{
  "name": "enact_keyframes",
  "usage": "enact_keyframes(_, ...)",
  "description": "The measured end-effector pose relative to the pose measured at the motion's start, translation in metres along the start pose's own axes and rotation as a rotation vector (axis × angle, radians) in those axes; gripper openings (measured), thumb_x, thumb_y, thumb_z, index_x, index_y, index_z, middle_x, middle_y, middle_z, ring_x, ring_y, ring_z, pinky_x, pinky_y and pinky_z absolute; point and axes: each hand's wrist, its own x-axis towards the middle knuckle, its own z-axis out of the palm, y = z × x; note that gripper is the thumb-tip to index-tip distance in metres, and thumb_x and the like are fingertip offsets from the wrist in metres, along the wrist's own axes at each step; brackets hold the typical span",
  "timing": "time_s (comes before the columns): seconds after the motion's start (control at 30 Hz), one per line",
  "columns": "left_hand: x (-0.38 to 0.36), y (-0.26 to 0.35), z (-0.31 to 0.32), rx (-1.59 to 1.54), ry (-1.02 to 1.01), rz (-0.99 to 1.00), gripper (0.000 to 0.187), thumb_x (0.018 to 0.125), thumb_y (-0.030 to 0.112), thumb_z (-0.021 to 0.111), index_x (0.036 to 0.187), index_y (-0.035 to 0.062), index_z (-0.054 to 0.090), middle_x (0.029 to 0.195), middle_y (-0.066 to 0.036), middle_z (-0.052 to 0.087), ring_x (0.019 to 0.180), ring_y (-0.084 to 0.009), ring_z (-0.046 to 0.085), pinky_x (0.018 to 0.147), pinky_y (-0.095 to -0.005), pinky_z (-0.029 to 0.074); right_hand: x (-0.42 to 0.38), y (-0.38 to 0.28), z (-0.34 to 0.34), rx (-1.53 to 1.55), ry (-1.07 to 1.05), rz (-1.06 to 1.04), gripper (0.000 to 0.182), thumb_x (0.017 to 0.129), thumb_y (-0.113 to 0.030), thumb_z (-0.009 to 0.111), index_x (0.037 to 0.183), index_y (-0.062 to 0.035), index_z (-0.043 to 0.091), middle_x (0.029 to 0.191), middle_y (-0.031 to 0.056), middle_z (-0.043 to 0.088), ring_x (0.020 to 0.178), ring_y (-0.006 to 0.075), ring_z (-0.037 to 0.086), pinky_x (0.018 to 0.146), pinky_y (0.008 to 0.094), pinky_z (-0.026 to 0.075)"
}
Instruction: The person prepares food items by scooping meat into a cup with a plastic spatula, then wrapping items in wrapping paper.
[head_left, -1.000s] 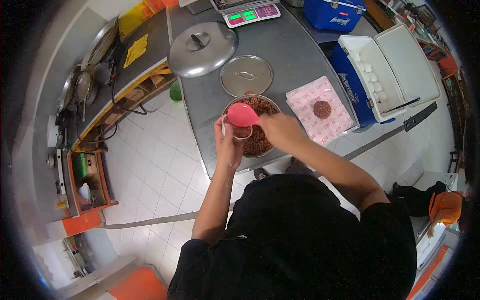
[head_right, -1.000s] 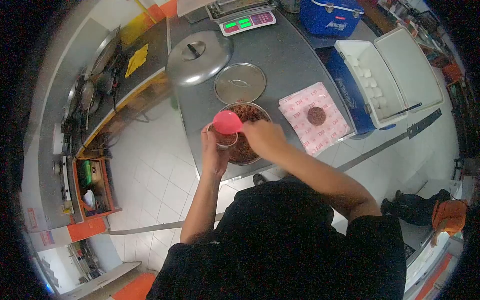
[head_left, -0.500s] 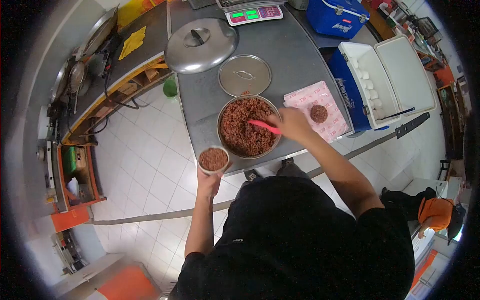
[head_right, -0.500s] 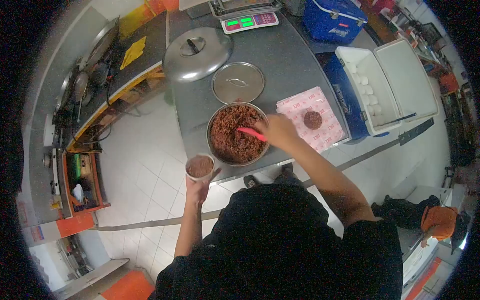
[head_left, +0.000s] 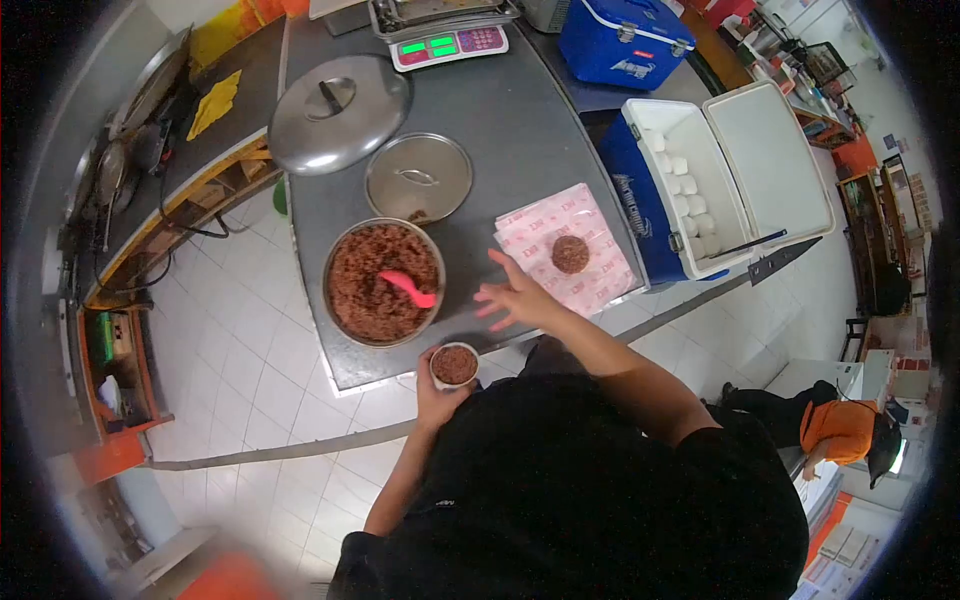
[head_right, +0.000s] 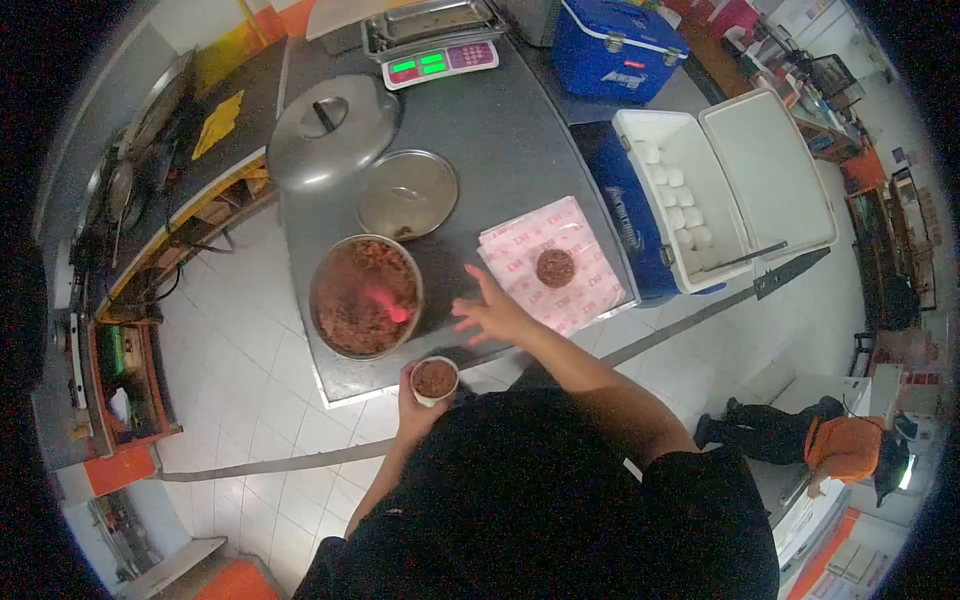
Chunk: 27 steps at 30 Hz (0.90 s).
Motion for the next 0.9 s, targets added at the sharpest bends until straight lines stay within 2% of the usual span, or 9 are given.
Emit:
enact_keyframes(0.03,0.009,0.002,0.017,0.25,0.029,0.098,0.093,0.065,0.016,0.092,0.14,-0.0012,0.04,0.134,-0.018,0.048,0.125,-0.0304,0.054,0.107,-0.0415,0.044,-0.003,0.007,-0.029,-0.084,0.001,-0.001,0.061,0.104,-0.021,0.06,0.157,-0.0156,0.031,0.131,0.0235,0.062,0.104,0.0288,0.071,0.078,0.0432,0.062)
enact_keyframes(0.2,0.077,-0.018,0.109,0.417,0.372,0.277,0.091,0.071,0.016,0.09,0.144,-0.0027,0.039,0.14,-0.022,0.045,0.131,-0.0367,0.047,0.113,-0.0457,0.036,-0.043,0.036,-0.185,-0.865,0.141,-0.081,0.037,0.092,-0.02,0.073,0.125,-0.0041,0.065,0.122,0.0181,0.068,0.105,0.0247,0.071,0.078,0.04,0.059)
enact_keyframes(0.33,0.081,0.022,0.179,0.886,0.767,0.375,0.094,0.071,0.022,0.092,0.147,0.0008,0.041,0.143,-0.024,0.044,0.135,-0.0398,0.042,0.114,-0.0509,0.032,-0.068,0.057,-0.265,-1.308,0.078,-0.587,0.059,0.084,-0.03,0.078,0.135,-0.0058,0.06,0.138,0.0168,0.06,0.129,0.0339,0.056,0.102,0.0481,0.046)
enact_keyframes(0.47,0.072,0.028,0.239,0.97,-0.211,0.441,0.074,0.076,0.023,0.084,0.141,0.0076,0.053,0.151,-0.019,0.044,0.142,-0.0373,0.04,0.114,-0.0529,0.034,-0.074,0.049,-0.29,-1.39,-0.12,-0.707,0.073,0.08,-0.039,0.078,0.142,-0.0081,0.055,0.153,0.0147,0.047,0.143,0.0347,0.04,0.115,0.0499,0.032)
enact_keyframes(0.6,0.084,0.009,0.234,1.001,-0.251,0.498,0.034,0.082,0.012,0.074,0.115,0.0065,0.069,0.137,-0.016,0.061,0.136,-0.0343,0.051,0.11,-0.0524,0.041,-0.067,0.051,-0.311,-1.408,-0.184,-0.804,0.053,0.083,-0.029,0.076,0.13,-0.0085,0.063,0.144,0.0124,0.055,0.138,0.0313,0.046,0.112,0.0492,0.035)
enact_keyframes(0.63,0.084,0.021,0.236,0.855,-0.178,0.467,0.024,0.084,0.007,0.07,0.108,0.0041,0.072,0.121,-0.017,0.07,0.124,-0.0357,0.061,0.106,-0.0511,0.046,-0.066,0.06,-0.318,-1.411,-0.206,-0.826,0.046,0.084,-0.027,0.075,0.125,-0.0088,0.066,0.141,0.0117,0.058,0.135,0.0302,0.048,0.111,0.0489,0.036)
enact_keyframes(0.73,0.088,0.042,0.224,0.753,-0.121,0.265,0.019,0.087,0.006,0.069,0.105,0.0013,0.072,0.112,-0.019,0.072,0.113,-0.0378,0.066,0.102,-0.0504,0.048,-0.051,0.074,-0.343,-1.227,-0.244,-0.857,0.026,0.088,-0.018,0.072,0.112,-0.0071,0.072,0.125,0.011,0.067,0.118,0.0311,0.061,0.1,0.0466,0.045)
enact_keyframes(0.77,0.092,0.049,0.224,0.673,-0.084,0.111,0.017,0.088,0.008,0.069,0.103,-0.0006,0.072,0.111,-0.021,0.072,0.106,-0.0393,0.067,0.096,-0.05,0.05,-0.044,0.075,-0.345,-1.154,-0.203,-0.732,0.024,0.089,-0.017,0.073,0.11,-0.0067,0.073,0.119,0.0117,0.068,0.11,0.0302,0.063,0.095,0.0442,0.048)
enact_keyframes(0.9,0.101,0.048,0.229,0.793,0.222,0.256,0.015,0.086,0.009,0.073,0.099,0.0018,0.071,0.107,-0.017,0.07,0.103,-0.0366,0.065,0.092,-0.0475,0.048,-0.019,0.033,-0.327,-0.817,-0.086,-0.425,0.021,0.091,-0.011,0.072,0.111,-0.005,0.073,0.104,0.0136,0.072,0.086,0.0251,0.067,0.078,0.0356,0.052)
